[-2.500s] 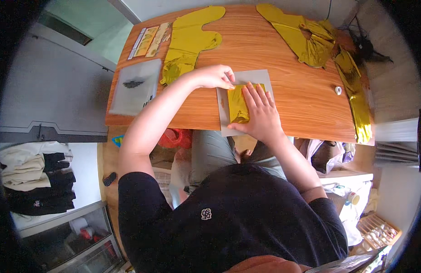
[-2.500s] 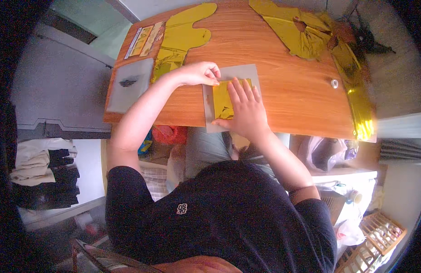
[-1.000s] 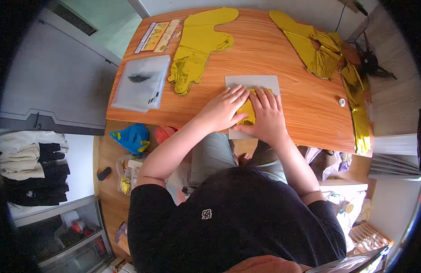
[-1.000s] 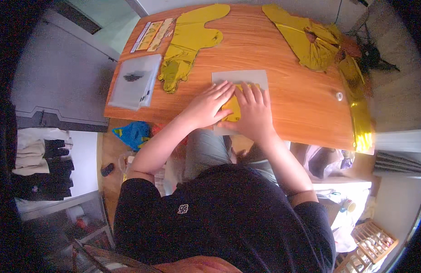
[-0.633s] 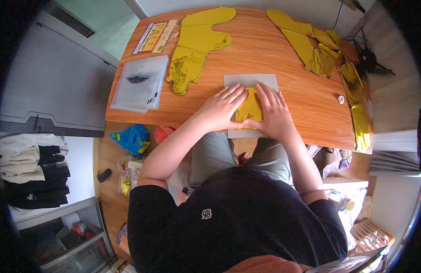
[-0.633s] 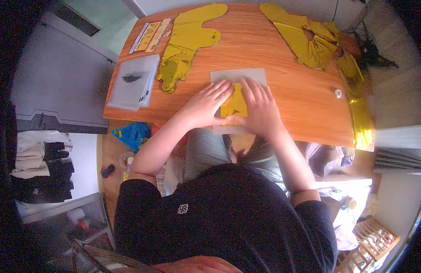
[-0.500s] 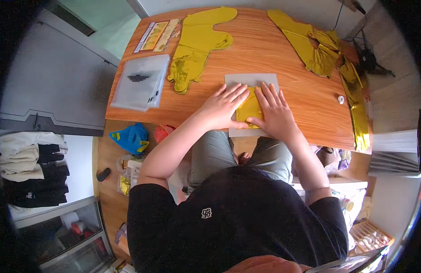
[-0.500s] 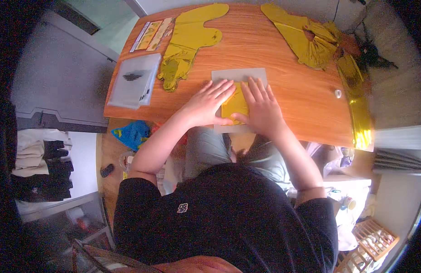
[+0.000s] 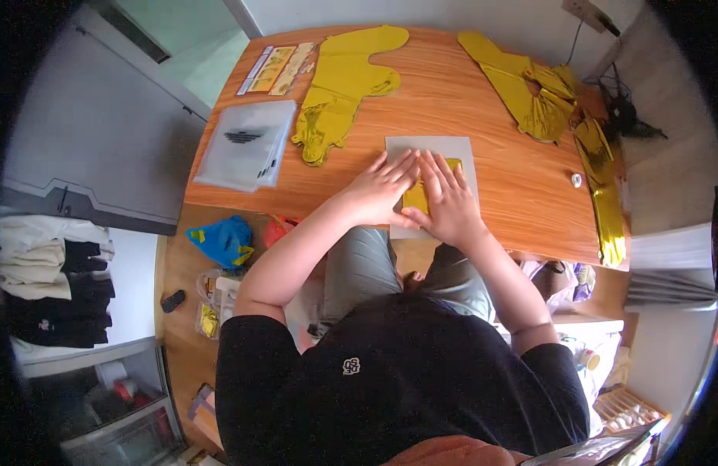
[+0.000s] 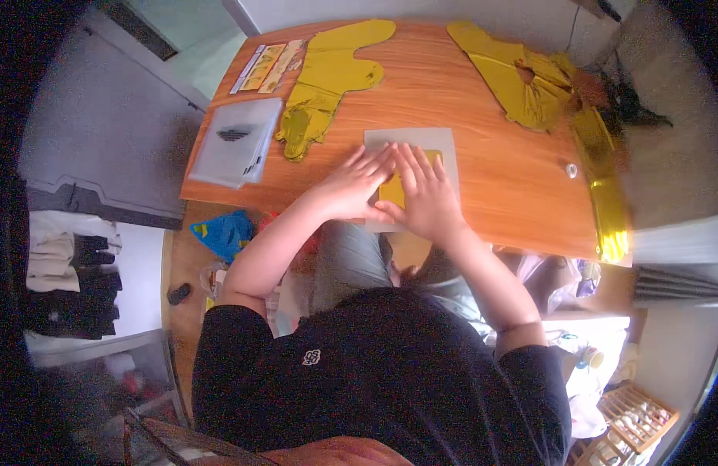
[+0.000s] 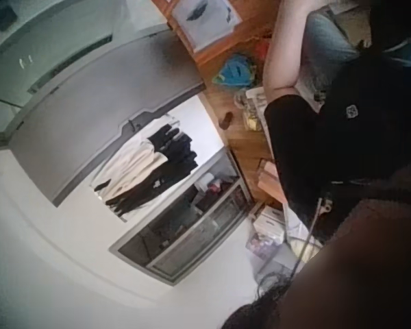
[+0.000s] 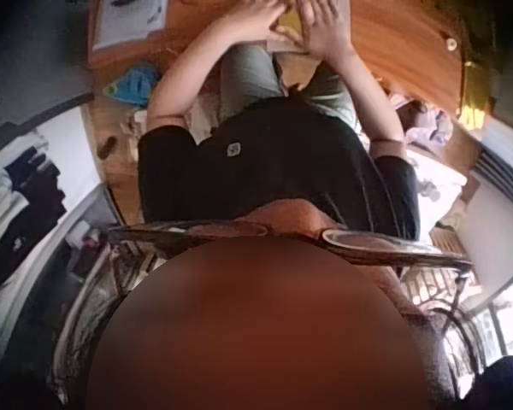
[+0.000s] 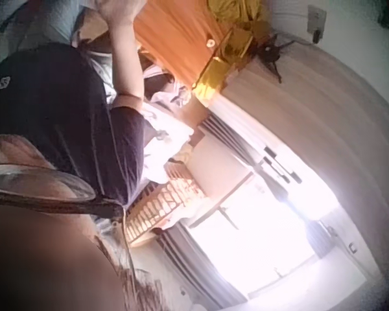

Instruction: Folding yellow foil decorations on a desk.

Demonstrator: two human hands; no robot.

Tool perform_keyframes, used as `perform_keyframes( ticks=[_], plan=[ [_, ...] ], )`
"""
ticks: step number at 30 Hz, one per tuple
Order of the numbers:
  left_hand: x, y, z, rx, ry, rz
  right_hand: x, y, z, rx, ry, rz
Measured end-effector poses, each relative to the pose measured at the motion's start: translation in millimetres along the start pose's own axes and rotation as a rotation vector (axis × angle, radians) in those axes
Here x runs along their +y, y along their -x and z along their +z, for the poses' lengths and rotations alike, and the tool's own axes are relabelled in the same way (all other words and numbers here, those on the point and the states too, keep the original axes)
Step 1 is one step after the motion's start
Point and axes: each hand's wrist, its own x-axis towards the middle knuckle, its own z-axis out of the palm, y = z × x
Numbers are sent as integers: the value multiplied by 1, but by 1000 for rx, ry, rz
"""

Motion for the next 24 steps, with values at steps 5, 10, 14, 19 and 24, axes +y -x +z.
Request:
perform_keyframes(
  ticks=[5, 10, 14, 19, 24],
  plan=[
    [4, 5, -13, 137, 55, 31, -1, -3, -15, -63, 16, 50],
    [31, 71, -77, 894, 468, 245, 7, 2, -11, 54, 16, -5],
    [114, 131, -125, 1509, 1020, 825, 4, 6, -13, -20, 49, 49],
    [110, 135, -170, 1193, 1066, 1090, -2, 1, -4, 34, 28, -10],
    [108, 125, -175, 990, 1033, 1209, 0, -1, -8, 16, 3, 27]
  ],
)
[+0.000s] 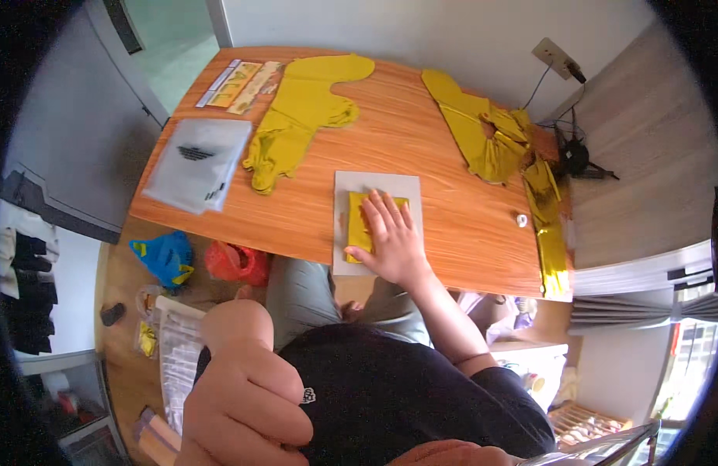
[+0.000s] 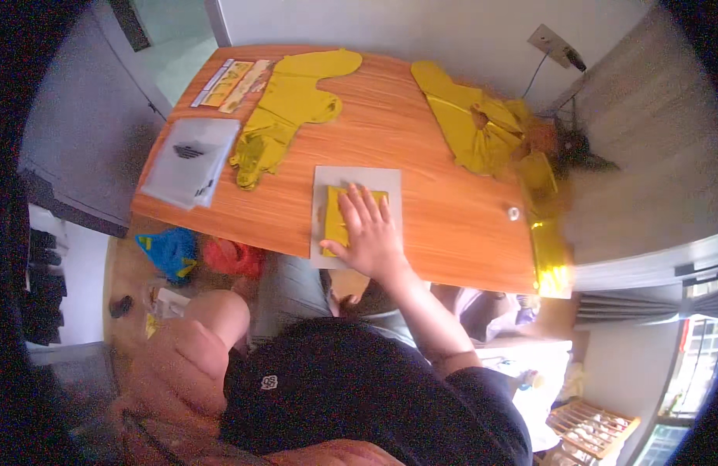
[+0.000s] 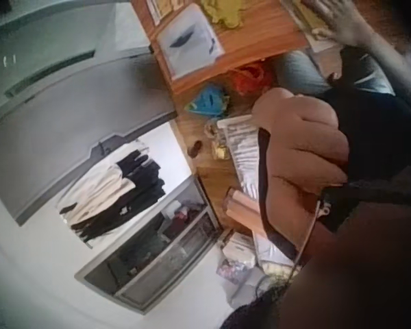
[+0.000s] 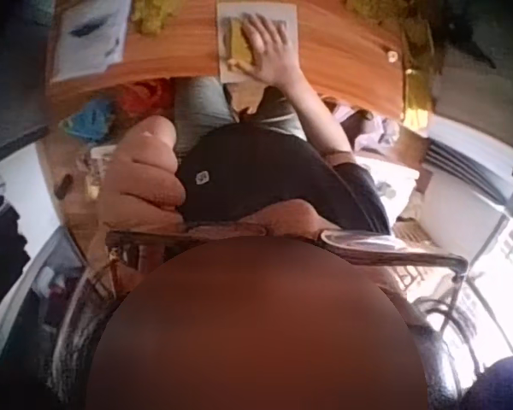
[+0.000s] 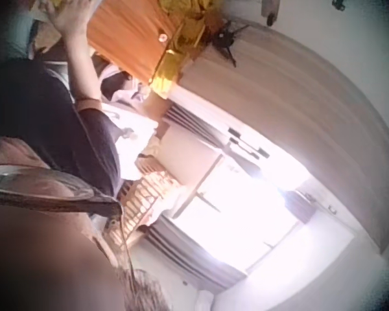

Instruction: Folding yellow foil decorations on a desk.

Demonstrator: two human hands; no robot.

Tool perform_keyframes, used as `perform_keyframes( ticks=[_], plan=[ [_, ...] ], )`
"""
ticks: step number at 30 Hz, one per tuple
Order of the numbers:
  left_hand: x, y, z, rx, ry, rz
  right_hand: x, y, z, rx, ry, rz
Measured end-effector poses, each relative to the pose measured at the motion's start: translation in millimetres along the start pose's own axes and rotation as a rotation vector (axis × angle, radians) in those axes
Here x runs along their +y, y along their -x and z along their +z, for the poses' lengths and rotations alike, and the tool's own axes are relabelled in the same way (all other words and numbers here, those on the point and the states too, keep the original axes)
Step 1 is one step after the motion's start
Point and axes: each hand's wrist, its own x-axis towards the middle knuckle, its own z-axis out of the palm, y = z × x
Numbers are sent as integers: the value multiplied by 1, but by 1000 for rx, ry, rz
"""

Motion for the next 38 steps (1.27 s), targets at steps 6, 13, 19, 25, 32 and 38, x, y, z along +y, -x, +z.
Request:
perform_keyframes(
  ticks=[6, 13, 19, 25, 32, 38],
  plan=[
    [3, 9, 1, -32, -140, -154, -3, 0, -6, 9, -5, -9],
    [-9, 7, 2, 11, -79, 115, -3, 1, -6, 14, -11, -22],
    [-2, 30, 1, 142, -70, 34, -2, 4, -5, 5, -9, -16],
    [-1, 1, 24, 201, -537, -170, -6, 0, -6, 7, -17, -32],
    [-3, -14, 24, 105, -542, -71, -1, 0, -4, -13, -10, 0],
    [5, 19, -21, -466, 39, -67, 7, -1, 19, 28, -83, -84]
  ],
)
